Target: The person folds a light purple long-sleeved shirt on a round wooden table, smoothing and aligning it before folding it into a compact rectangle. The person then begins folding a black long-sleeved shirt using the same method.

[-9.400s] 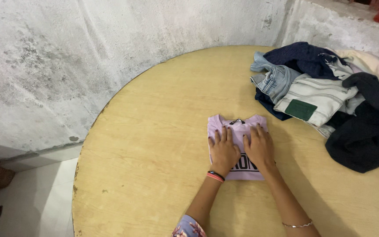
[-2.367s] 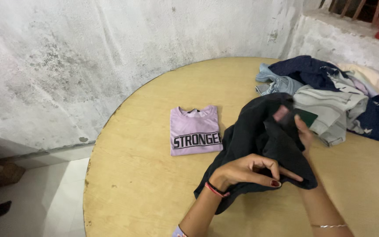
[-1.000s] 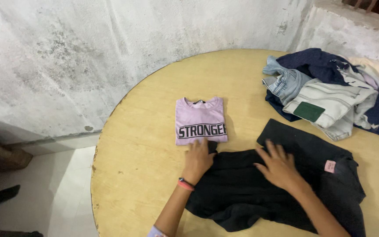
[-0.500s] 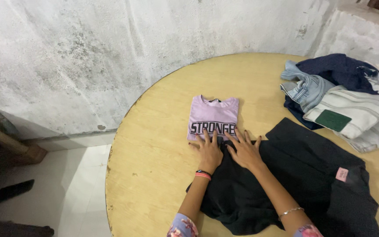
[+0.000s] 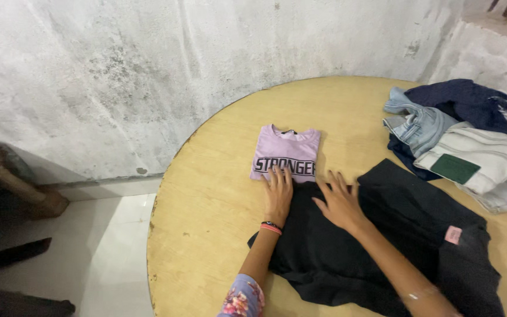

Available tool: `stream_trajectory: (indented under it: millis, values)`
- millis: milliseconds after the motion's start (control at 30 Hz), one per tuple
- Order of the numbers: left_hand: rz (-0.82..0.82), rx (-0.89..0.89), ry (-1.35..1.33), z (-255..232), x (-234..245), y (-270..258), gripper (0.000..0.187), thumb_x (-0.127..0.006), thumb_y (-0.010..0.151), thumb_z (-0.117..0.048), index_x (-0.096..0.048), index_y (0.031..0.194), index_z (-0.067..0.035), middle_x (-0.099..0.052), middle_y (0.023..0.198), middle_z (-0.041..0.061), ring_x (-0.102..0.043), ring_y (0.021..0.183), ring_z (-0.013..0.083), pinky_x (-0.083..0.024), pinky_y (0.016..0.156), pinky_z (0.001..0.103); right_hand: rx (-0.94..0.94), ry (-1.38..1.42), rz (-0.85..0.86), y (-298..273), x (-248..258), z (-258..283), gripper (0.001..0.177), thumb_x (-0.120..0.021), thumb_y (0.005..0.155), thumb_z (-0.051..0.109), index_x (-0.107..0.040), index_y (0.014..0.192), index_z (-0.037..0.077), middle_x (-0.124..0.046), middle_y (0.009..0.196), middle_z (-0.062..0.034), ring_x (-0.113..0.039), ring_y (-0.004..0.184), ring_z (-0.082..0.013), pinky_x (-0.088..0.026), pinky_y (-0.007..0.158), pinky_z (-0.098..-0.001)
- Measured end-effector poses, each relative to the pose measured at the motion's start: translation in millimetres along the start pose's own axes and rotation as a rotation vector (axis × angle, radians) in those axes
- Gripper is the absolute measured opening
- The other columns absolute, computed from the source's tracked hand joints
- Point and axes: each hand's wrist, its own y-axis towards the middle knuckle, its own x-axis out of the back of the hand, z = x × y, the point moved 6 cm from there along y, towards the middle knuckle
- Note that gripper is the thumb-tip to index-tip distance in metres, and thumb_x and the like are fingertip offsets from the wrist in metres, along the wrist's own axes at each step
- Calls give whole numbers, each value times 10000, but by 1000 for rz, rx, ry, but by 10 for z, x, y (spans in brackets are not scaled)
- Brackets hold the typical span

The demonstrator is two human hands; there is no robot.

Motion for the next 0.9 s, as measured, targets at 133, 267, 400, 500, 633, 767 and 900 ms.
stream_trajectory:
  millis: [133,267,400,500,633,767,900]
  values:
    - [223,-66,107,-306,254,21,559,-597,930,-253,-526,1420,6,-501,1473,245,-441,1382,422,-334,1128,580,-172,-128,409,-672,199,-613,677,-525,946,562,-408,1503,194,-163,1642,-187,-111,1512,-415,-174,1108,-731]
    - [270,0,-113,-704,687,-182,648,-639,930,-424,-534,1429,-23,-464,1504,273,-404,1435,451,-306,1132,624,-448,-255,472,-1280,477,-1233,660,-475,988,595,-544,1423,103,-279,1662,-160,-242,1530,-425,-271,1149,-669]
    - [687,193,-413,-698,675,-492,914,-519,891,-740,-421,1508,-73,-269,1568,323,-208,1435,576,-104,1010,884,-645,-282,322,-1711,576,-1509,720,-428,999,646,-565,1456,107,-461,1573,-188,-411,1445,-472,-328,1162,-626]
    - [602,228,-279,-483,769,-552,1008,-457,799,-847,-401,1545,-171,-228,1592,340,-196,1452,536,-63,995,887,-627,-326,168,-1773,519,-1450,784,-409,956,663,-494,1509,115,-467,1534,-213,-436,1391,-481,-342,1121,-613]
    - [575,276,-186,-210,735,-560,975,-425,803,-875,-412,1530,-225,-233,1588,332,-180,1459,558,-86,985,885,-467,-310,101,-1522,393,-1304,734,-439,981,618,-486,1527,129,-466,1527,-215,-431,1393,-477,-358,1133,-591]
    - [636,292,-154,-56,595,-579,956,-404,825,-858,-399,1541,-225,-248,1589,322,-180,1468,548,-97,1010,872,-248,-73,-118,-1426,637,-1137,598,-611,984,463,-556,1451,94,-499,1533,-258,-472,1418,-470,-429,1185,-507]
    - [536,199,-69,-152,632,-543,900,-474,922,-770,-481,1489,-72,-376,1536,317,-234,1473,542,-161,1108,786,-424,-361,-91,-1860,1081,-1355,701,-770,748,389,-591,1362,103,-569,1440,-213,-539,1334,-442,-477,1048,-499]
